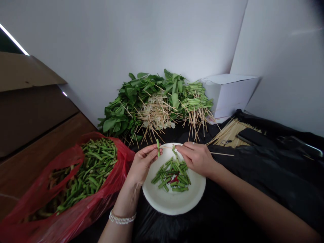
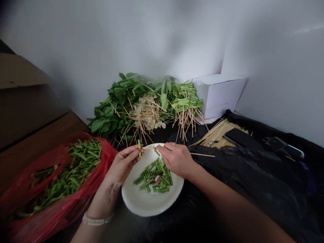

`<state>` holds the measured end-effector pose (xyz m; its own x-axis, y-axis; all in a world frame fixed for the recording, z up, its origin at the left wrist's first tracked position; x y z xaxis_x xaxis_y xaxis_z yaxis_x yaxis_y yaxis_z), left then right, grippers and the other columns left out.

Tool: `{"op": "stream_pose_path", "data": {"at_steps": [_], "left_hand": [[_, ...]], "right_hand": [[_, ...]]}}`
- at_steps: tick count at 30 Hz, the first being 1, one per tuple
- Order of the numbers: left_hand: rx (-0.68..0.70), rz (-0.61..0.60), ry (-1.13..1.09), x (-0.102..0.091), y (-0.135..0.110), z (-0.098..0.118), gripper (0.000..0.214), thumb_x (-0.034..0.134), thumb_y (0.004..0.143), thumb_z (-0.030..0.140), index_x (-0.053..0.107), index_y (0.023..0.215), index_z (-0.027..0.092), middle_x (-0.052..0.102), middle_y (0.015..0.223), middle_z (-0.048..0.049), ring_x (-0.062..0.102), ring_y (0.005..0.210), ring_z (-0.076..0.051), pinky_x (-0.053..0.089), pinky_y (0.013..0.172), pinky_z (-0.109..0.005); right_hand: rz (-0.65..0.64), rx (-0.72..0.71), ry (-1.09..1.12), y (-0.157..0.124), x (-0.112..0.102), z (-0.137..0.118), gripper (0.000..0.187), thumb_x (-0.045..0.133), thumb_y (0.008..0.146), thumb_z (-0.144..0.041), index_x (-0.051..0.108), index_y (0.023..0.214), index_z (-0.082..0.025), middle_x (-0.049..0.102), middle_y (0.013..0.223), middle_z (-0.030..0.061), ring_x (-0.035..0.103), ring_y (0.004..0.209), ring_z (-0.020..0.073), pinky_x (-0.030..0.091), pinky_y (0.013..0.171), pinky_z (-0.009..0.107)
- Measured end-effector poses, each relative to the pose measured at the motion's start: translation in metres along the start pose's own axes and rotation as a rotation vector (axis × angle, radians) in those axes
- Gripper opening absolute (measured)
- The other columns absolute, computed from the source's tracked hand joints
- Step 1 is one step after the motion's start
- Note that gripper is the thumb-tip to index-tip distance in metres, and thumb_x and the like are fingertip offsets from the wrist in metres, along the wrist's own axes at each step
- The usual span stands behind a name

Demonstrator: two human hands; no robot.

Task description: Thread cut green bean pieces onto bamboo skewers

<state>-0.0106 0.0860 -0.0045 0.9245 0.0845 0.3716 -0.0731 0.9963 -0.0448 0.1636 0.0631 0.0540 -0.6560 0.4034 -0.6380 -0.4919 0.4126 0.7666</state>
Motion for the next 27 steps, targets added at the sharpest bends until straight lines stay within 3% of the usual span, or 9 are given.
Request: {"op": "stream_pose_path", "data": {"at_steps": [19,24,27], "left_hand": [[-0.018,0.067,0.063,-0.0057,-0.0020,-0.0030,0.027,0.087,0.061,0.021,0.078,0.085,0.014,0.077,0.076,-0.0066,0.067,0.062,-0.012,0.053,0.061,-0.020],[0.028,0.053,0.037,-0.0041,-0.0007,0.0023,0.038,0.085,0.064,0.020,0.076,0.100,0.016,0.077,0.078,-0.0056,0.068,0.068,-0.011,0.052,0.065,-0.018],[0.021,0.070,-0.018,-0.0065,0.0004,0.0016,0.031,0.086,0.061,0.019,0.076,0.090,0.015,0.077,0.077,-0.0061,0.068,0.068,-0.011,0.052,0.066,-0.019]], "right_hand": [[-0.007,-0.012,0.016,-0.0023,0.0028,-0.0002,0.027,0.041,0.095,-0.016,0.066,0.105,-0.016,0.065,0.081,0.0032,0.057,0.071,0.0134,0.042,0.066,0.026],[-0.021,-0.005,0.032,-0.0024,0.0041,0.0004,0.028,0.041,0.095,-0.015,0.065,0.108,-0.015,0.065,0.081,0.0043,0.059,0.073,0.0142,0.044,0.067,0.026],[-0.004,-0.003,0.039,-0.0020,0.0020,0.0002,0.028,0.040,0.095,-0.015,0.066,0.107,-0.015,0.065,0.080,0.0041,0.058,0.071,0.0137,0.044,0.066,0.026]]}}
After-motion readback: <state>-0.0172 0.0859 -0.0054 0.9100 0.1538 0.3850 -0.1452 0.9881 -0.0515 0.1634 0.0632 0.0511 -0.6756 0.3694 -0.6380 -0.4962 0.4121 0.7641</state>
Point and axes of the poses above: each hand's wrist, its own y-axis towards the middle knuckle, its own x-axis out of the palm, z = x × y, the point moved 10 cm from there along y, towards the middle knuckle
